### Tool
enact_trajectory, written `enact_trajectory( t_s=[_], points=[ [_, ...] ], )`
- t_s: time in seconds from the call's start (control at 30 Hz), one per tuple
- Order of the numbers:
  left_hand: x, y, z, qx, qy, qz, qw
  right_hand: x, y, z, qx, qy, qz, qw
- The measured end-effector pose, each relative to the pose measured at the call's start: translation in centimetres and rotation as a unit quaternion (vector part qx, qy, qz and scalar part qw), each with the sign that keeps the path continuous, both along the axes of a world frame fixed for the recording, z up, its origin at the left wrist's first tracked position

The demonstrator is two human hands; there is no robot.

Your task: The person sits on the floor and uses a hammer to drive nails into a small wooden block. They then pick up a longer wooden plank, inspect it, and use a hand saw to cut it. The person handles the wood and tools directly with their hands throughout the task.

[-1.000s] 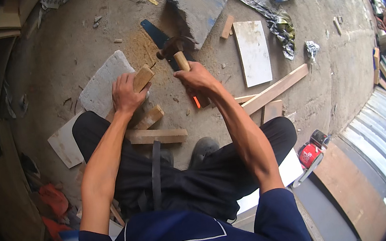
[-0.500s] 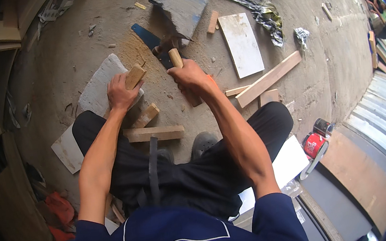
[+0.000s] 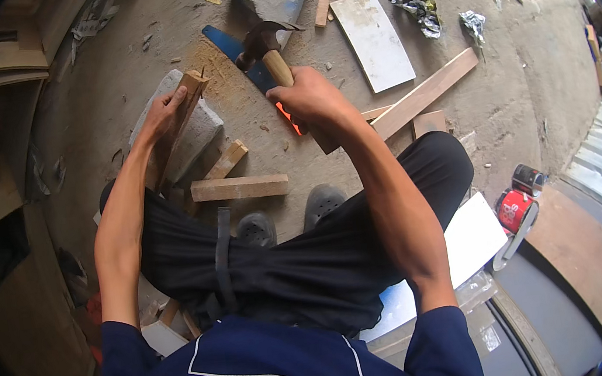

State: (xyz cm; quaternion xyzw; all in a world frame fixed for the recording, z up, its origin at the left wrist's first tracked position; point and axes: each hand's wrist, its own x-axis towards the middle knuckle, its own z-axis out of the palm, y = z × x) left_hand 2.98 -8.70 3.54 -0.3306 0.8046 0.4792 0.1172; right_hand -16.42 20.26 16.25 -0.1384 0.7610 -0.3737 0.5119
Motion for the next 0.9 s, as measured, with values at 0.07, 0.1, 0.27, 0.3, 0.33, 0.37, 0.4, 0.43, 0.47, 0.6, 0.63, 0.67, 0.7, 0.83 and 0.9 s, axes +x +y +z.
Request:
enact_trajectory(
  t_s=[0.07,0.1,0.27,0.3,0.33,0.37,0.4,0.43,0.47,0.6,0.63,0.67,0.7,0.83,0.9],
  points=[
    [-0.1,0.2,0.0,0.002,0.018,0.017,1.0,0.3,0.3,0.1,0.001,-0.004,0.002,1.0],
    [-0.2,0.3,-0.1,0.004,0.027,0.026,0.999,0.4,0.3,0.0,0.002,0.001,0.008,1.0],
    [-1.8,0.2,-1.1,0.009,0.038,0.023,0.999,0.9,0.2,-0.6,0.019,0.014,0.021,1.0],
    [-1.9,-0.2,-1.4,-0.014,0.02,0.003,1.0,1.2,0.2,-0.7,0.021,0.008,0.019,1.0],
    [-2.2,0.0,-1.1,-0.032,0.003,-0.019,0.999,1.5,0.3,-0.7,0.026,0.001,0.015,1.0],
    [-2.3,0.5,-0.9,-0.052,0.041,-0.033,0.997,1.7,0.4,-0.8,0.032,0.002,0.019,0.999],
    [-2.2,1.5,-0.9,-0.067,0.069,-0.029,0.995,2.0,0.5,-0.9,0.042,0.004,0.017,0.999],
    [-2.2,2.7,-0.4,-0.084,0.097,-0.023,0.991,2.2,0.5,-1.2,0.05,0.008,0.016,0.999],
    [-2.2,3.2,-0.1,-0.101,0.126,-0.018,0.987,2.4,0.6,-1.6,0.058,0.011,0.015,0.998],
    [-2.6,2.5,0.0,-0.069,0.086,-0.043,0.993,2.8,1.1,-2.7,0.035,-0.008,0.028,0.999],
    [-2.6,2.0,-0.2,-0.079,0.084,-0.063,0.991,3.0,1.0,-2.5,0.029,-0.015,0.028,0.999],
    [-2.7,1.4,-0.6,-0.089,0.081,-0.08,0.99,3.1,0.8,-2.1,0.024,-0.022,0.031,0.999],
    [-2.5,0.8,-1.0,-0.1,0.077,-0.096,0.987,3.2,0.6,-1.8,0.018,-0.029,0.034,0.999],
    [-2.6,3.4,-1.0,-0.165,0.09,0.016,0.982,3.1,0.4,-1.9,0.072,-0.043,0.113,0.99],
    [-1.2,3.3,-0.7,-0.218,0.116,0.003,0.969,3.8,-0.1,-1.6,0.063,-0.036,0.122,0.99]
  ],
)
